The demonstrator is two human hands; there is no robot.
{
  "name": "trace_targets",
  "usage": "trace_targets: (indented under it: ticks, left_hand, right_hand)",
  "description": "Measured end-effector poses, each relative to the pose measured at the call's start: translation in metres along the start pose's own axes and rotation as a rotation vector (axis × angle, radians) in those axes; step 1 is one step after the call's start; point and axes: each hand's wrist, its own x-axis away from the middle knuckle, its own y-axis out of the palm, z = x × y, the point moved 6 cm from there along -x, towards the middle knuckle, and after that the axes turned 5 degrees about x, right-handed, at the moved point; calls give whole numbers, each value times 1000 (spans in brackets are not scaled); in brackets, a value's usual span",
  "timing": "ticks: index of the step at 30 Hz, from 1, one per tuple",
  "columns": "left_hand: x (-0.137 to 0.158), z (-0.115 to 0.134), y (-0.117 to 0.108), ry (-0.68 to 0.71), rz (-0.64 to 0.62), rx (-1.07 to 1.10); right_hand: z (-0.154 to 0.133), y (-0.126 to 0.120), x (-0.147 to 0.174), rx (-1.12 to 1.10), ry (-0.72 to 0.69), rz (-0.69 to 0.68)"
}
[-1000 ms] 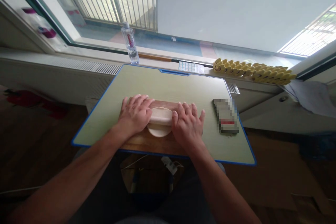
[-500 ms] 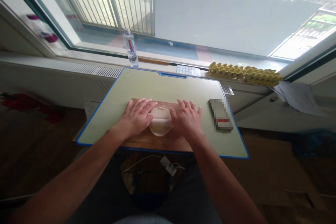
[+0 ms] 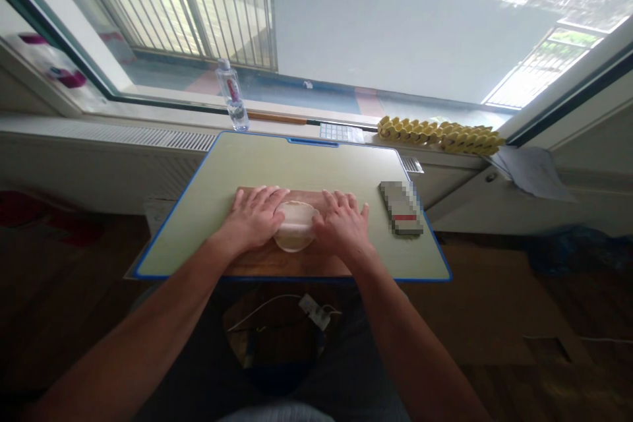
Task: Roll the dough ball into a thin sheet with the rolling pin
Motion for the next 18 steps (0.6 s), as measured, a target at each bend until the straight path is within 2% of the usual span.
trace_targets:
  ticks: [6, 12, 15, 18]
  left_hand:
    - [7, 3, 0, 50, -51, 0]
    - [19, 8, -4, 74, -4, 10]
    - [15, 6, -3, 67, 1, 17]
    - [5, 3, -2, 57, -9, 20]
  right_hand:
    - [0, 7, 6, -37, 53, 30]
    - [-2, 14, 29, 17, 63, 185]
    - [-2, 12, 27, 18, 46, 258]
    - [-2, 8, 15, 14, 30, 274]
